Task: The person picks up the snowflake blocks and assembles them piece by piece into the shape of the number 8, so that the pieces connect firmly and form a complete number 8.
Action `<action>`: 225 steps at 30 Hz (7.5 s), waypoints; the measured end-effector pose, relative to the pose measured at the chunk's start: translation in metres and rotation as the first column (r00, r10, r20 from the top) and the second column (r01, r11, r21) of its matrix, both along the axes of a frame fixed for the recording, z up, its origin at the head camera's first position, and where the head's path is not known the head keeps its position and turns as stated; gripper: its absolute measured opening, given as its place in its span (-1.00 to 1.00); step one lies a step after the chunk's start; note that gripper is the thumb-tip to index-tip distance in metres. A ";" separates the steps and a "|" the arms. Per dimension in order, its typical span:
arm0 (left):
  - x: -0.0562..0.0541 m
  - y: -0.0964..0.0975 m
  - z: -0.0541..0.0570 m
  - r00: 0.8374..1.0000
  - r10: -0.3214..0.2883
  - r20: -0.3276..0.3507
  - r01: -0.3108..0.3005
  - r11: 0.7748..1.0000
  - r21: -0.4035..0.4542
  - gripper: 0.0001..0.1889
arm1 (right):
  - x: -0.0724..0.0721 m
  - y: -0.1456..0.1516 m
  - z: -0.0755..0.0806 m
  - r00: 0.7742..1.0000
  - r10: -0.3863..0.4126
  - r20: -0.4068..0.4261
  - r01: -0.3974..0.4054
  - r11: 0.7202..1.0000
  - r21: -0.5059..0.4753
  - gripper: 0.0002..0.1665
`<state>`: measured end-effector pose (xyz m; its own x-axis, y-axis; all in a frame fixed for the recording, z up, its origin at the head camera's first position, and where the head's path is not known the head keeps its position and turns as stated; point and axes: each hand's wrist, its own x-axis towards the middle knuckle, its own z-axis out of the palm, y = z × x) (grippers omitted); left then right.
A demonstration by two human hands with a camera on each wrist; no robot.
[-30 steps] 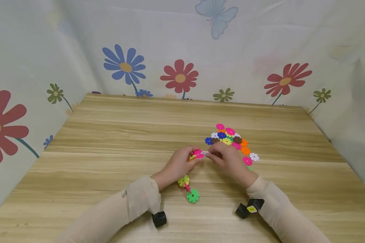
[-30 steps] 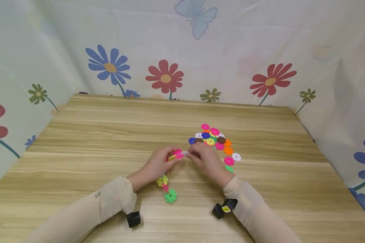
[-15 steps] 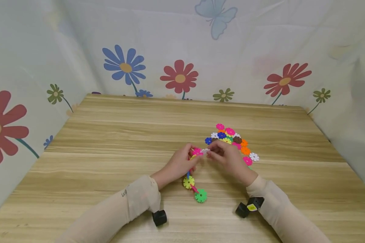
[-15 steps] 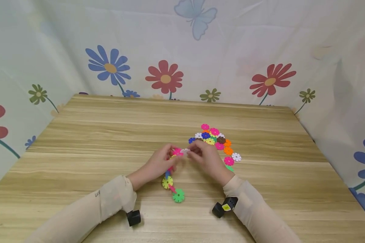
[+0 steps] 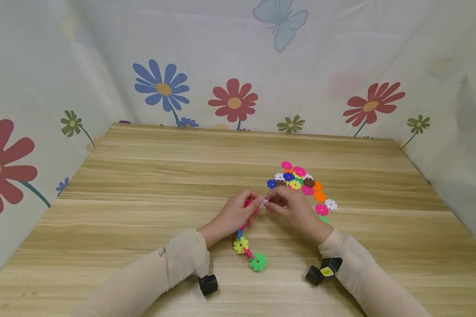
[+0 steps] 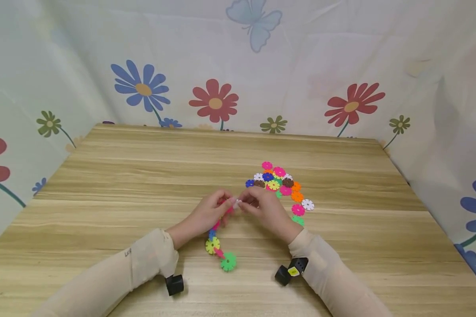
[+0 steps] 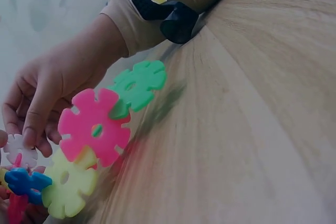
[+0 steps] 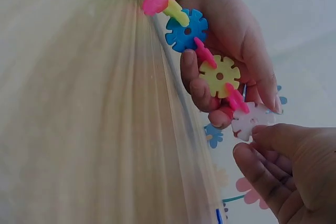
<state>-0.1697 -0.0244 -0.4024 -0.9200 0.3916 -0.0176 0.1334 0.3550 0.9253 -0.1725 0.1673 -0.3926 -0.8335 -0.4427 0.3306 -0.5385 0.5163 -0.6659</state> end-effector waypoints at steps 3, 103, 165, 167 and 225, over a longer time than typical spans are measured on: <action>-0.001 -0.001 -0.001 1.000 0.026 -0.011 -0.026 1.000 -0.006 -0.70 | -0.001 0.001 0.003 1.000 -0.017 0.010 0.017 0.999 0.036 -0.89; 0.002 0.000 -0.001 0.991 -0.032 -0.129 0.028 0.999 -0.030 -0.65 | -0.006 0.006 0.009 0.868 0.087 0.488 0.028 0.974 -0.223 -0.77; -0.002 -0.003 0.002 0.981 0.015 -0.191 -0.041 0.990 -0.133 -0.64 | -0.063 0.059 0.013 0.949 -0.300 0.099 0.233 0.877 0.421 -0.71; -0.002 -0.003 0.001 0.981 0.010 -0.195 -0.037 0.990 -0.134 -0.64 | -0.065 0.058 0.011 0.947 -0.304 0.104 0.231 0.870 0.436 -0.68; -0.006 -0.004 0.000 0.981 0.040 -0.190 -0.069 0.987 -0.148 -0.60 | 0.005 0.012 0.003 0.990 -0.128 -0.052 0.131 0.989 0.070 -0.93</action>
<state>-0.1754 -0.0281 -0.4027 -0.9329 0.3463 0.0993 0.2738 0.5023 0.8202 -0.1671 0.1796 -0.3897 -0.8694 -0.3568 0.3419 -0.4941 0.6304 -0.5987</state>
